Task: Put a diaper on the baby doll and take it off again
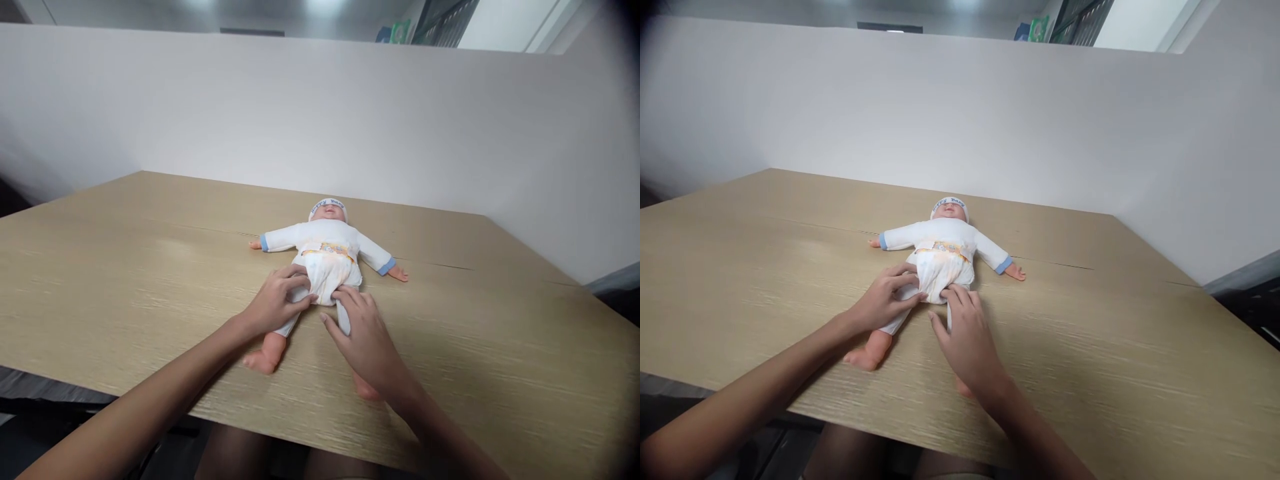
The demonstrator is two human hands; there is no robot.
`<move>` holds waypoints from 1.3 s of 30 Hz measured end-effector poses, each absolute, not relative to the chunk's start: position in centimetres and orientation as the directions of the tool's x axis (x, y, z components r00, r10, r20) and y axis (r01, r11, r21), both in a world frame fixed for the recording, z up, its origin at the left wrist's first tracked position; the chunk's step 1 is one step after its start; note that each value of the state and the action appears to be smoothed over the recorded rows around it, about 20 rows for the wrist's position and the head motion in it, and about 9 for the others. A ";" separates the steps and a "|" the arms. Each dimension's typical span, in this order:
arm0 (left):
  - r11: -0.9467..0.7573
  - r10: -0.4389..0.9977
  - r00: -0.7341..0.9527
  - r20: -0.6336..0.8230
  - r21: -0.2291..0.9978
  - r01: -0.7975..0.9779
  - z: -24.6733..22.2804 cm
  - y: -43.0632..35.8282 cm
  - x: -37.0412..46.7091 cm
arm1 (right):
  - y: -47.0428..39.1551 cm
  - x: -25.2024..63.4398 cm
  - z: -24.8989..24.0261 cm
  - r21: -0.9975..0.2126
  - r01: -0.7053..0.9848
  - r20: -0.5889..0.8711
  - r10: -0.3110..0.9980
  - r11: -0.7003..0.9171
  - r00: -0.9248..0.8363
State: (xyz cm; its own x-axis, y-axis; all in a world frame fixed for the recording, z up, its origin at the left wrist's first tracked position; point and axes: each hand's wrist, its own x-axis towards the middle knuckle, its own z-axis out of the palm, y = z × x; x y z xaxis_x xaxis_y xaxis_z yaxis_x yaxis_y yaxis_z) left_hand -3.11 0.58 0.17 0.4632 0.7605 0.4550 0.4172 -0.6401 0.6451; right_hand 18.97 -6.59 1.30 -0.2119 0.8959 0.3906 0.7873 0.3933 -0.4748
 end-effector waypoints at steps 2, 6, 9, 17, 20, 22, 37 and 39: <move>-0.637 0.762 0.464 0.451 0.650 0.415 0.3 0.5 -3.0 | -6.8 18.8 1.3 -0.483 0.786 0.380 0.901 0.387 -0.211; -0.649 0.745 0.507 0.435 0.647 0.399 0.6 0.4 -2.9 | -6.8 18.7 1.1 -0.491 0.783 0.374 0.904 0.383 -0.207; -0.636 0.757 0.504 0.416 0.646 0.422 0.7 0.4 -2.9 | -6.7 18.8 1.0 -0.487 0.781 0.391 0.897 0.391 -0.205; -0.523 0.838 0.401 0.370 0.752 0.401 0.3 0.5 -2.8 | -7.0 18.5 1.0 -0.497 0.778 0.412 0.894 0.383 -0.177; -0.471 0.857 0.391 0.337 0.821 0.324 0.1 0.6 -2.7 | -6.9 18.4 1.1 -0.503 0.781 0.383 0.905 0.370 -0.182; -0.434 0.866 0.390 0.312 0.857 0.278 -0.1 0.7 -2.8 | -6.6 18.4 1.1 -0.517 0.775 0.384 0.908 0.363 -0.169; -0.201 0.943 0.293 0.159 0.972 0.120 -0.9 0.8 -3.1 | -5.5 20.8 1.9 -0.648 0.739 0.319 0.947 0.184 0.044; -0.260 0.930 0.316 0.186 0.943 0.209 -0.4 0.5 -3.3 | -5.7 20.6 2.1 -0.587 0.791 0.314 0.949 0.172 0.027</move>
State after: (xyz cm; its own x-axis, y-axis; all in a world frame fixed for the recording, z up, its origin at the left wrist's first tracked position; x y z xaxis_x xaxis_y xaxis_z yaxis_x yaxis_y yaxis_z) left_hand -3.33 0.46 -0.36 0.3165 0.9302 0.1860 0.2094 -0.2598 0.9427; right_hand 20.62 -5.74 2.08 0.0271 0.9490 0.3140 0.7910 0.1717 -0.5873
